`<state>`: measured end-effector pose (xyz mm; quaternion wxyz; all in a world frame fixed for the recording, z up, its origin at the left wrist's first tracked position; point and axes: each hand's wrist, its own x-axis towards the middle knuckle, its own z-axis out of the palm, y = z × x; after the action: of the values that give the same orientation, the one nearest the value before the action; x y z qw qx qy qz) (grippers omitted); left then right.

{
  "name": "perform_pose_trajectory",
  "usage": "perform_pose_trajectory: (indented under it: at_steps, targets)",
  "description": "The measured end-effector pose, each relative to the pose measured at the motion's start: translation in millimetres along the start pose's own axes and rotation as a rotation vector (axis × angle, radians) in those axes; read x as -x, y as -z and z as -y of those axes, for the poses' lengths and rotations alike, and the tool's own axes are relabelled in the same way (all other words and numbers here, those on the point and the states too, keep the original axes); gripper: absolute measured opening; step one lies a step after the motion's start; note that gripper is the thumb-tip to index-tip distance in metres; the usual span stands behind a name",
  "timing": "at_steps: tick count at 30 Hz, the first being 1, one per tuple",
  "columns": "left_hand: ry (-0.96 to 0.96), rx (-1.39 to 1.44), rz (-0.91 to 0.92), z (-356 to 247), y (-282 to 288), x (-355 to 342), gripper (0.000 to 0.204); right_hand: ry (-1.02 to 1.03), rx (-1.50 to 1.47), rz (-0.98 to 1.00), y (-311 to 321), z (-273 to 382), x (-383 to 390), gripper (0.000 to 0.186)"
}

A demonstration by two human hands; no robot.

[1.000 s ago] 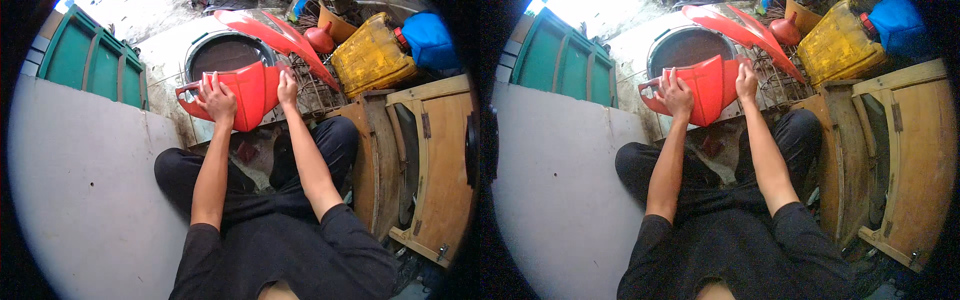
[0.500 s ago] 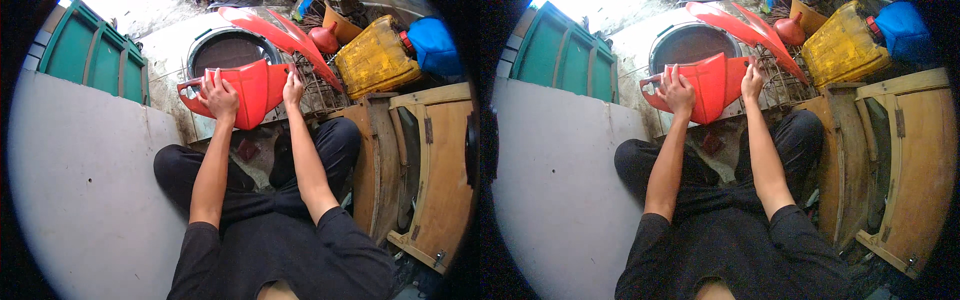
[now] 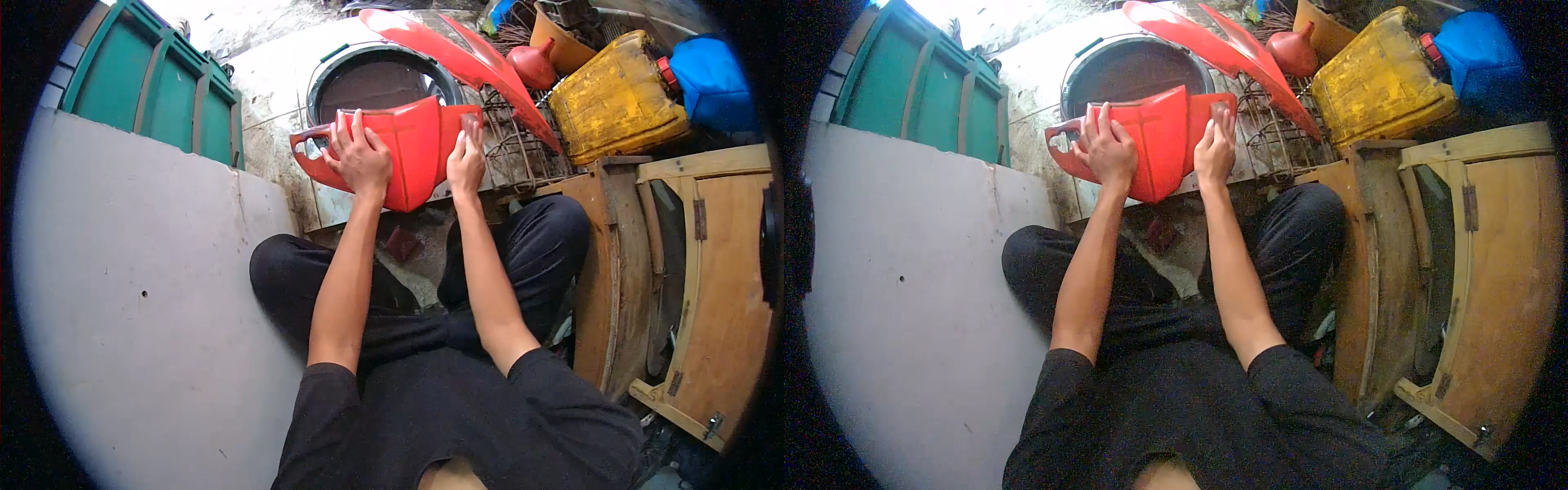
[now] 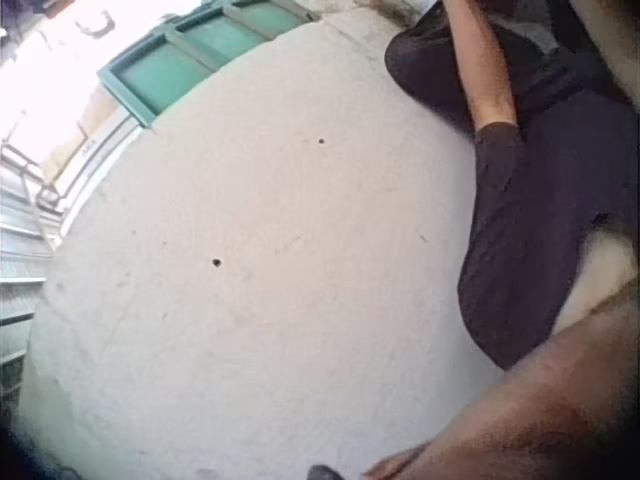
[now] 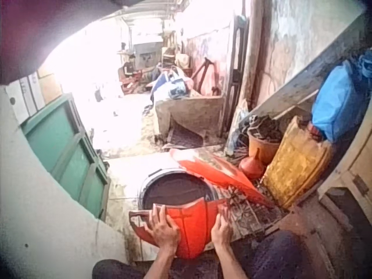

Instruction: The person rubs a red motorcycle fairing part with their hands while it is partially submerged in a bucket of water, moving their fingers and palms across the surface of the plastic.

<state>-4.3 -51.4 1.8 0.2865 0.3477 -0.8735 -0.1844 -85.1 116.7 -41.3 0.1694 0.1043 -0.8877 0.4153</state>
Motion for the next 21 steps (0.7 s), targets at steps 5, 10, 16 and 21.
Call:
perform_pose_trajectory:
  at_steps: [5,10,16,21]
  targets:
    - [-0.003,0.031,0.02,-13.8,-4.9,3.1,0.042,-0.1,0.056,0.109,4.8,-28.9,-73.7,0.046]
    - [-0.002,0.012,0.005,-3.7,-1.9,1.9,0.043,-0.071,0.056,0.151,13.3,-10.2,-47.0,0.043]
    - [-0.012,0.011,-0.003,-0.1,-0.8,1.1,0.043,-0.053,0.052,0.019,6.1,18.3,20.0,0.044]
    - [-0.019,0.036,0.004,-8.5,-2.1,2.6,0.043,-0.045,0.1,0.039,-4.5,-15.9,-48.8,0.047]
